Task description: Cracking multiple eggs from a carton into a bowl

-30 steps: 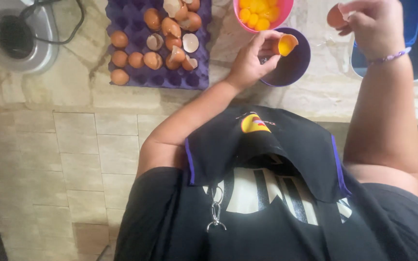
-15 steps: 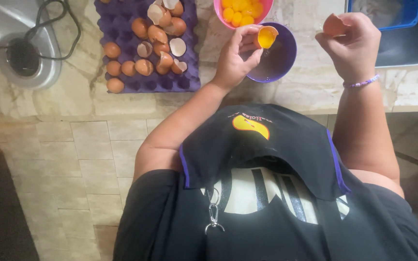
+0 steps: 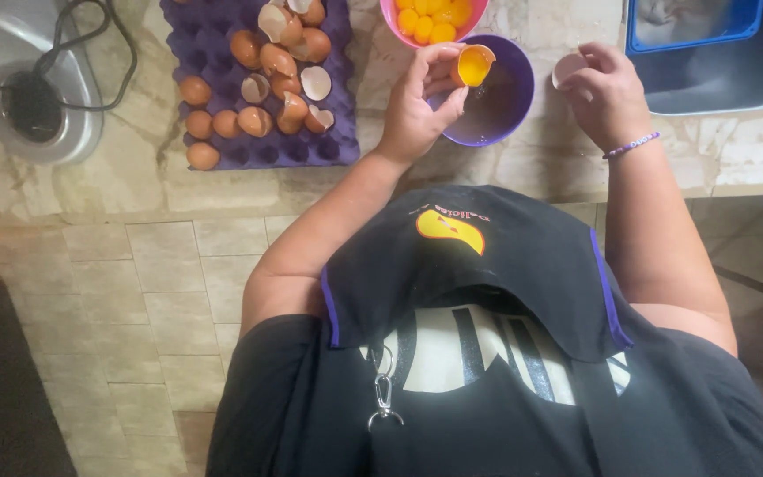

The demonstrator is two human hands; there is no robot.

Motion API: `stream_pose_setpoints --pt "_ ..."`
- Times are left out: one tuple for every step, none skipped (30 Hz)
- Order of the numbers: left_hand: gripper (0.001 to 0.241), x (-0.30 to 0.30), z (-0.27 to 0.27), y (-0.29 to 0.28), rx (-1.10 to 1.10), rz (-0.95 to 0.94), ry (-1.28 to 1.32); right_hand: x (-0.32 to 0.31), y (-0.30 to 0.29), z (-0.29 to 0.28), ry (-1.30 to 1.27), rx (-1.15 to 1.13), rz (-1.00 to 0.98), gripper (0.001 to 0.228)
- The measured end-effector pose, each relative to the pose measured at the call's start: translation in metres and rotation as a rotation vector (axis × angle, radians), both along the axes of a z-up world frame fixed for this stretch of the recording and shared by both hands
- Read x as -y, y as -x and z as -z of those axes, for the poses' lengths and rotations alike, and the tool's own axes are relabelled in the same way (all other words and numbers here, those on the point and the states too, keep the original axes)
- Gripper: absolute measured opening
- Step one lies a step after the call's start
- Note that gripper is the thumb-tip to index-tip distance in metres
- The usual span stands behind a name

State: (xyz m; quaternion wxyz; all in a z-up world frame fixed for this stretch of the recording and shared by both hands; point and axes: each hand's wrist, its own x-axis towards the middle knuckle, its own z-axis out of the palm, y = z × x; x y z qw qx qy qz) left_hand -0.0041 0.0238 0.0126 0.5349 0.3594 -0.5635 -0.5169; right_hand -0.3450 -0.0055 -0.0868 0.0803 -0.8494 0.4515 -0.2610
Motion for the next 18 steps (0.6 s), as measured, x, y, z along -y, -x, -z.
stream_pose_setpoints --pt "0.037 0.000 0.001 0.001 0.008 -0.008 0.007 -0.002 -0.001 -0.001 -0.013 0.052 -0.011 0.018" --pt "0.037 0.001 0.001 0.002 0.015 -0.016 0.014 -0.004 -0.001 -0.002 -0.027 0.104 -0.021 0.021" --pt "0.037 0.001 0.002 0.002 0.015 -0.014 0.012 -0.005 -0.001 0.003 -0.028 0.104 -0.019 0.021" --pt "0.037 0.001 0.003 0.003 0.023 -0.015 0.011 -0.006 0.000 0.007 -0.081 0.136 0.005 0.020" --pt "0.037 0.002 0.003 0.003 0.031 -0.016 0.012 -0.006 0.000 0.012 -0.131 0.167 0.028 0.020" --pt "0.037 0.002 0.002 0.004 0.031 -0.015 0.013 -0.007 -0.004 0.007 -0.131 0.168 0.029 0.020" --pt "0.036 0.002 0.001 0.004 0.039 -0.014 0.012 -0.007 -0.008 0.003 -0.110 0.174 0.048 0.026" --pt "0.036 0.002 -0.001 0.003 0.047 -0.012 0.010 -0.008 -0.012 -0.002 -0.090 0.180 0.067 0.034" --pt "0.036 0.002 0.001 0.003 0.048 -0.015 0.011 -0.009 -0.016 -0.011 -0.089 0.181 0.064 0.034" --pt "0.036 0.003 0.002 0.003 0.038 -0.009 0.009 -0.011 -0.020 -0.020 -0.141 0.303 0.078 0.039" --pt "0.037 0.003 0.004 0.003 0.027 -0.004 0.008 -0.013 -0.024 -0.030 -0.193 0.425 0.091 0.044" --pt "0.037 0.004 0.003 0.002 0.028 -0.007 0.009 -0.014 -0.030 -0.038 -0.193 0.426 0.088 0.044" --pt "0.037 0.004 0.003 0.002 0.037 -0.010 0.003 -0.016 -0.034 -0.045 -0.238 0.475 0.101 0.050" --pt "0.038 0.003 0.002 0.002 0.045 -0.013 -0.002 -0.018 -0.039 -0.053 -0.282 0.524 0.114 0.057" --pt "0.038 0.003 0.003 0.002 0.045 -0.012 -0.002 -0.021 -0.046 -0.067 -0.282 0.523 0.115 0.057" --pt "0.038 0.003 0.004 0.003 0.039 -0.012 0.005 -0.024 -0.053 -0.081 -0.309 0.567 0.094 0.055" --pt "0.038 0.003 0.004 0.002 0.036 -0.015 0.012 -0.025 -0.061 -0.094 -0.337 0.612 0.069 0.053" --pt "0.038 0.005 0.000 0.003 0.037 -0.017 0.013 -0.026 -0.069 -0.103 -0.337 0.613 0.067 0.053"
